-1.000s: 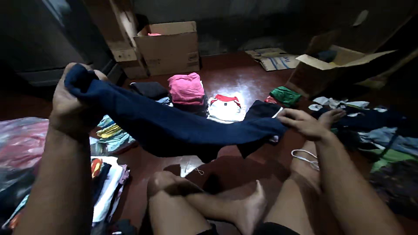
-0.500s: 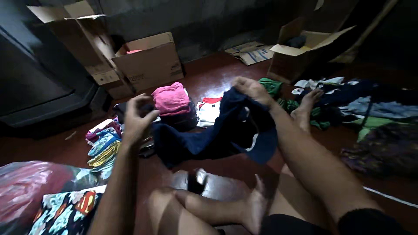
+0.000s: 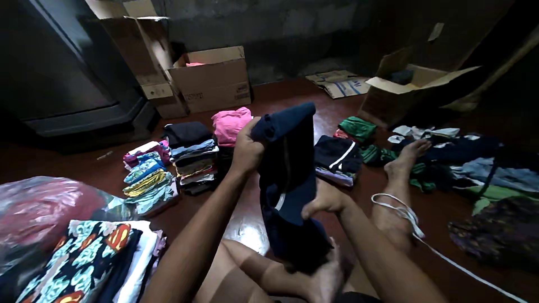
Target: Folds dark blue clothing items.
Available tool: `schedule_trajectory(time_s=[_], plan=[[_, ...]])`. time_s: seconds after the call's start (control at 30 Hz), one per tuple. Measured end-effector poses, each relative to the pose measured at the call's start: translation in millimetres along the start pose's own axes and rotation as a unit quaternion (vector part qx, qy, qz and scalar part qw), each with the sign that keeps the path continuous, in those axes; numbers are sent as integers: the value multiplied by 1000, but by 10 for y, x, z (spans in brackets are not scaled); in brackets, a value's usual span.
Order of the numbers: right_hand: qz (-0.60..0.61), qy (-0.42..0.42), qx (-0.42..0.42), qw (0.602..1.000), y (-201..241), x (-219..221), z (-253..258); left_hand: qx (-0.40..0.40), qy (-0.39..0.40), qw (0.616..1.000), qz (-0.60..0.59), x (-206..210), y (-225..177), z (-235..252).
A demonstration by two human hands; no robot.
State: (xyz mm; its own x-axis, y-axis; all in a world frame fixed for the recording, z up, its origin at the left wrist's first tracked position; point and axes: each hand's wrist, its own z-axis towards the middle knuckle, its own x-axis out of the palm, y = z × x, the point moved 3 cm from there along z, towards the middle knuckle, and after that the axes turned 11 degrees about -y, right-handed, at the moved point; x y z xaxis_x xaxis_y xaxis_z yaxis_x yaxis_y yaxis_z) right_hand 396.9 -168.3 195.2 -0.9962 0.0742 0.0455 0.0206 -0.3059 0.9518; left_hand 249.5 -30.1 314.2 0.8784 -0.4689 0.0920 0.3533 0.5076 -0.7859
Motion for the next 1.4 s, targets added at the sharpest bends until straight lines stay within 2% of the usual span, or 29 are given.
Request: schedule_trajectory(time_s=[0.1,0.2,0.33,0.4,0.43,0.47,0.53,0.63,0.7,0.77,0.83,0.9,0.93,0.97,1.03,1.1,1.13,1.17,1.23,1.27,1.33,1.4], plan=[[-12,60,-26,998,-3,-39,43,-3,-41,999,-4,-117,-67,71],[-25,69,-62,995,189,-223,124,1,-59,998,6,-309,-153,133],[-3,-104,-66,992,565,-445,184,15,-10,1000,-8,-525,-378,157],[1,-145,-75,987,790,-550,261,-9,13,999,-36,-641,-432,173],[-2,-135,-80,988,896,-617,313,-19,21,999,-40,-690,-459,184],[-20,-97,-93,991,1015,-697,368,-17,32,999,-33,-733,-499,202],[-130,-15,-108,985,1286,-836,449,9,60,998,20,-815,-595,253],[-332,-7,-70,941,1718,-869,523,55,108,979,167,-952,-731,341],[-432,-29,-77,898,1923,-971,569,78,175,933,306,-1067,-751,427],[-441,-61,-88,891,2034,-1148,558,70,238,897,367,-1193,-704,488],[-410,-148,-77,897,2115,-1110,389,79,262,877,395,-1320,-661,508],[-392,-259,-58,881,2181,-847,134,82,271,873,398,-1390,-711,463],[-397,-262,-63,877,2196,-871,61,79,277,873,393,-1402,-768,418],[-411,-215,-83,882,2217,-1032,21,81,283,876,383,-1395,-854,365],[-436,-52,-159,885,2348,-1411,36,112,307,886,328,-1367,-1081,259],[-388,61,-229,891,2451,-1451,-12,137,332,911,204,-1358,-1265,222],[-356,66,-253,897,2467,-1433,5,137,320,924,159,-1338,-1296,244],[-347,10,-259,901,2455,-1408,49,136,287,937,149,-1312,-1273,292],[-391,-192,-224,872,2352,-1304,142,120,169,948,243,-1242,-1140,364],[-404,-252,-203,856,2286,-1263,190,98,122,945,287,-1226,-1069,382],[-376,-281,-183,864,2195,-1240,239,50,74,956,279,-1287,-987,419],[-315,-245,-159,903,2077,-1225,216,-1,65,975,214,-1351,-992,370]])
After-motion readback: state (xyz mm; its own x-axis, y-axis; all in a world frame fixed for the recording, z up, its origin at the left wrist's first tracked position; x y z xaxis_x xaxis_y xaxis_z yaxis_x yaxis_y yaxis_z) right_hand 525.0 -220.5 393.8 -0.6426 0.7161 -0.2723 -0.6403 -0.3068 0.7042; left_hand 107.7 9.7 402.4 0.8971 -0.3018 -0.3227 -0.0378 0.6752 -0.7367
